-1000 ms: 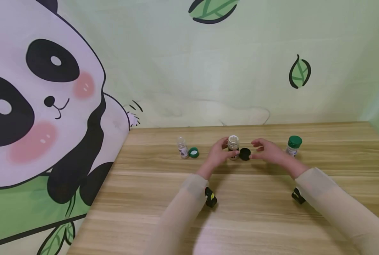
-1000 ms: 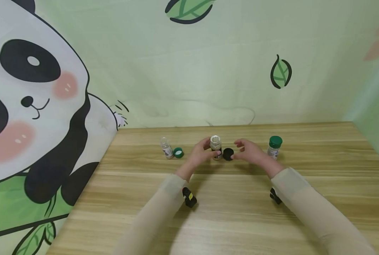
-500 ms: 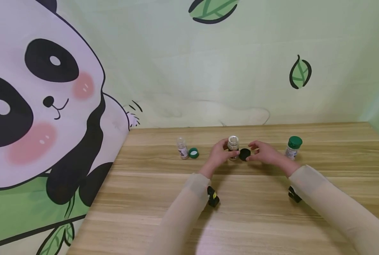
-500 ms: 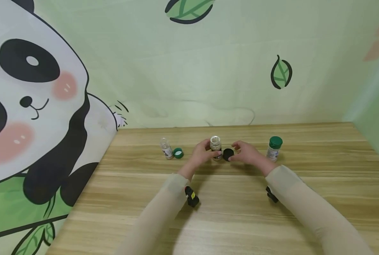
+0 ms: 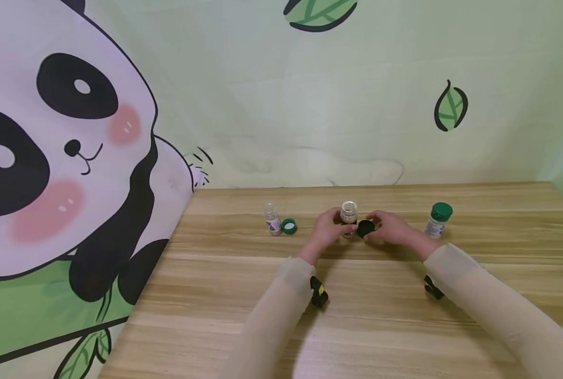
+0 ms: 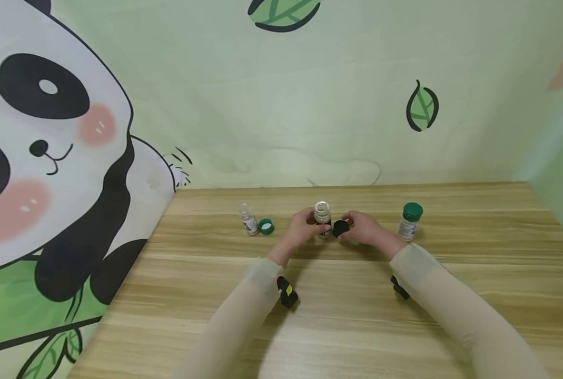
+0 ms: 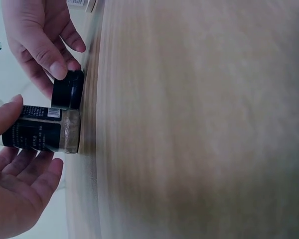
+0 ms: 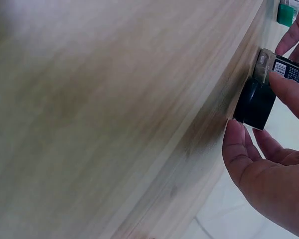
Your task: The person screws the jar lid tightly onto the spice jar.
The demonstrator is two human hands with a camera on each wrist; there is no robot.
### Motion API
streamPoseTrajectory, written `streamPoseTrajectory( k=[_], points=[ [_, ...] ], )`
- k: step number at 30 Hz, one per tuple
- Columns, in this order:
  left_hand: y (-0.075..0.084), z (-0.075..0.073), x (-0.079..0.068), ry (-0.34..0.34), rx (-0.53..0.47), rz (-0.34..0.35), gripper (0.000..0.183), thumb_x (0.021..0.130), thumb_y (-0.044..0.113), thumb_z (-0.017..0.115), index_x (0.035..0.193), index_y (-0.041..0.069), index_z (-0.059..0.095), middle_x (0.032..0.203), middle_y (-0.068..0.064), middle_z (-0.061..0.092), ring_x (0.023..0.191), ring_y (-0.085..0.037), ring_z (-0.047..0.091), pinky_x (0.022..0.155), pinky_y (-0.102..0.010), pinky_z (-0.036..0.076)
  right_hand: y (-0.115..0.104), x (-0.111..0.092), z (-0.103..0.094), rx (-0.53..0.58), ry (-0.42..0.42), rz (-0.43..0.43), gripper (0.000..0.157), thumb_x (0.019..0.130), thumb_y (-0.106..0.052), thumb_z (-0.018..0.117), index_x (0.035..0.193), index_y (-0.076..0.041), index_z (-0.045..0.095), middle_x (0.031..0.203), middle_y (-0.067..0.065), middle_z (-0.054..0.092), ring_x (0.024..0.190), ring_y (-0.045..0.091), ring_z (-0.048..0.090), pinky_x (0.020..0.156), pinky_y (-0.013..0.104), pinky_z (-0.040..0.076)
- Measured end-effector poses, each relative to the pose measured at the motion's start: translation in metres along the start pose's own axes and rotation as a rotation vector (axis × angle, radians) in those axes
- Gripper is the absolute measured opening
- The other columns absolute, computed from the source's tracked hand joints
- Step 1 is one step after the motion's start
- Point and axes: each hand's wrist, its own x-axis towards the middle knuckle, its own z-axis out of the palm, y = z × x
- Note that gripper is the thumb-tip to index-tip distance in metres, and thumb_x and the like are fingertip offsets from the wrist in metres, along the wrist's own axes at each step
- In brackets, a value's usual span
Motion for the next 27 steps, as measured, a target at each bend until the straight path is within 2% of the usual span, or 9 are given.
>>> streamPoseTrajectory(
  k=[5,11,16,24,27],
  points=[
    [0.0002,0.0004,-0.001,-0.003,-0.017,-0.007,0.05,0.086,0.019,0.078,0.131,0.006,0.061,0.13,-0.013,0.067,0.122,-0.026,0.062,0.106,-0.04,0.046,0.0,-0.0002,0.0005,-0.021,0.012,-0.01,0.064,0.081,-0.017,0.077,0.13,0.013,0.049,0.121,0.035,0.059,0.107,0.041,0.06,0.095,0.051,0.048],
    [-0.0017,0.0015,-0.0007,-0.007,-0.017,-0.011,0.044,0.086,0.02,0.078,0.126,0.009,0.066,0.128,-0.011,0.069,0.117,-0.022,0.064,0.095,-0.035,0.051,-0.0012,-0.001,0.0009,-0.025,0.022,-0.015,0.062,0.08,-0.015,0.078,0.127,0.014,0.051,0.118,0.035,0.06,0.104,0.041,0.061,0.092,0.05,0.049],
    [-0.0039,0.0021,0.0002,-0.005,-0.009,-0.006,0.044,0.085,0.022,0.078,0.127,0.013,0.067,0.128,-0.008,0.069,0.116,-0.02,0.064,0.092,-0.033,0.051,-0.0014,-0.0018,0.0016,-0.022,0.028,-0.007,0.059,0.081,-0.013,0.076,0.127,0.014,0.052,0.12,0.036,0.06,0.105,0.042,0.061,0.093,0.05,0.049],
    [-0.0053,0.0009,-0.0003,-0.011,-0.016,-0.007,0.043,0.085,0.022,0.078,0.126,0.012,0.067,0.127,-0.007,0.07,0.113,-0.016,0.064,0.088,-0.026,0.049,-0.0022,-0.0033,0.0023,-0.001,0.035,-0.012,0.053,0.083,-0.011,0.074,0.125,0.014,0.053,0.118,0.036,0.061,0.105,0.042,0.062,0.092,0.049,0.05],
    [-0.0063,0.0006,0.0013,-0.01,-0.031,-0.012,0.045,0.085,0.021,0.078,0.128,0.012,0.066,0.128,-0.008,0.069,0.112,-0.017,0.064,0.087,-0.027,0.049,-0.0026,-0.0033,0.0009,0.018,0.038,-0.024,0.051,0.082,-0.01,0.073,0.123,0.014,0.054,0.117,0.036,0.061,0.105,0.042,0.062,0.093,0.05,0.05]
  ],
)
